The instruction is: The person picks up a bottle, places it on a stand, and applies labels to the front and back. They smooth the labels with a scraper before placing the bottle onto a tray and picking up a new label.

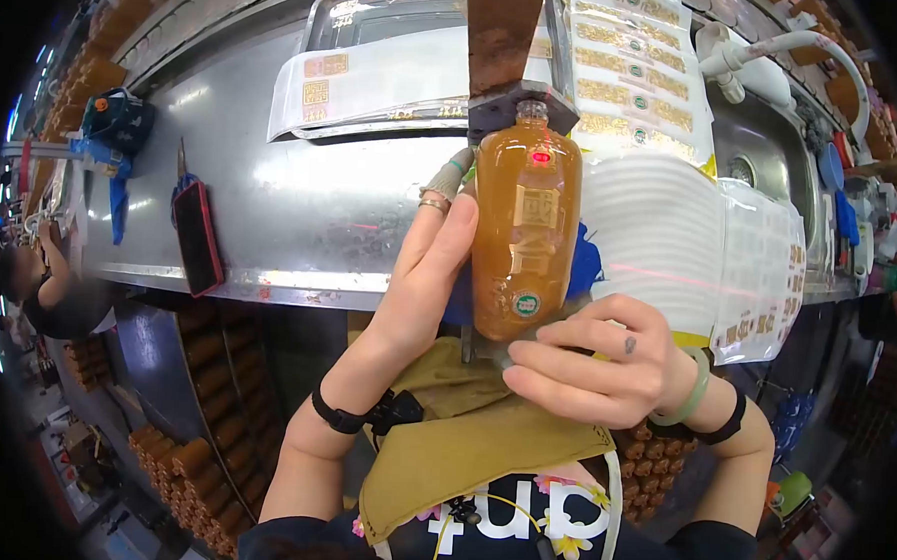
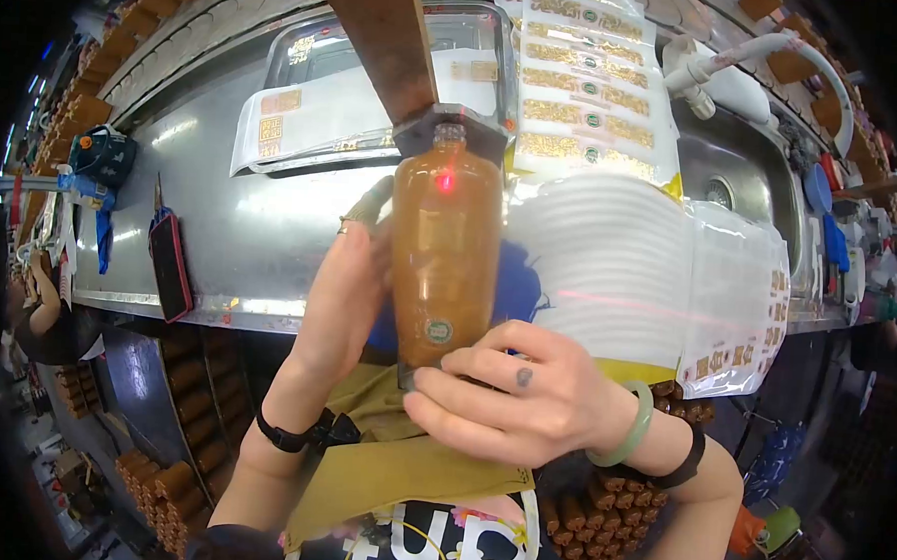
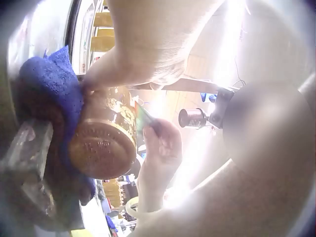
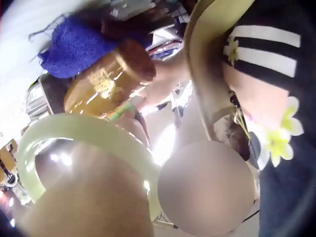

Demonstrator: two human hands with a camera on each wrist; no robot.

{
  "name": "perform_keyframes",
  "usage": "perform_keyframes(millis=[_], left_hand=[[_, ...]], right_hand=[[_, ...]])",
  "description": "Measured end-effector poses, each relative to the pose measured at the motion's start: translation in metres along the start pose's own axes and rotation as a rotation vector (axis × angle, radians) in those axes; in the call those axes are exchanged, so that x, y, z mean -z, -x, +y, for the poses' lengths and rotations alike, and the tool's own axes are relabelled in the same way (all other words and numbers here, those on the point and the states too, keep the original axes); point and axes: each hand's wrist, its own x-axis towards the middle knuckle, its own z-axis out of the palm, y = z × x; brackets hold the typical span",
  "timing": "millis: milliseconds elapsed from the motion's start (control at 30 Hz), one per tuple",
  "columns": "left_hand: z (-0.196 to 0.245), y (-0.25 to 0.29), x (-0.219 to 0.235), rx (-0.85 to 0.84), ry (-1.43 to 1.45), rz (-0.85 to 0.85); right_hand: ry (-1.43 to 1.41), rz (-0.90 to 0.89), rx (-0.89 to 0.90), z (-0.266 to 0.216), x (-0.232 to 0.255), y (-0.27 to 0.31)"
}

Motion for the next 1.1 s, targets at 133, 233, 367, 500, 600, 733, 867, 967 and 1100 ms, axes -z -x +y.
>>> perform_keyframes(millis=[133,233,367,500,600,733,867,967,1100], left_hand=[[-0.008,-0.004,0.004,0.044,-0.089,0.057],[-0.005,-0.004,0.000,0.042,-0.067,0.049],[-0.006,-0.004,-0.003,0.002,-0.103,0.034],[-0.005,0.001,-0.006,-0.023,-0.171,-0.009],[-0.010,0.002,-0.003,-0.134,-0.287,-0.037],[-0.010,0.001,-0.001,-0.095,-0.277,-0.030],[-0.008,0.001,0.000,-0.065,-0.248,-0.031],[-0.003,-0.003,-0.003,-0.013,-0.217,0.014],[-0.008,-0.005,-0.006,-0.121,-0.450,-0.007]], right_hand=[[0.057,0.120,-0.169,0.015,0.013,-0.011],[0.129,0.124,-0.182,0.024,0.000,0.004],[-0.098,0.038,-0.069,-0.002,0.003,0.011],[-0.461,0.639,-0.861,0.007,-0.009,-0.007],[-0.539,0.702,-0.903,0.023,-0.027,-0.013],[-0.273,0.547,-1.009,0.026,-0.032,-0.001],[0.042,0.464,-0.893,0.041,-0.018,0.009],[0.002,0.513,-0.784,0.046,-0.001,-0.014],[-0.039,0.270,-0.568,0.052,-0.003,-0.044]])
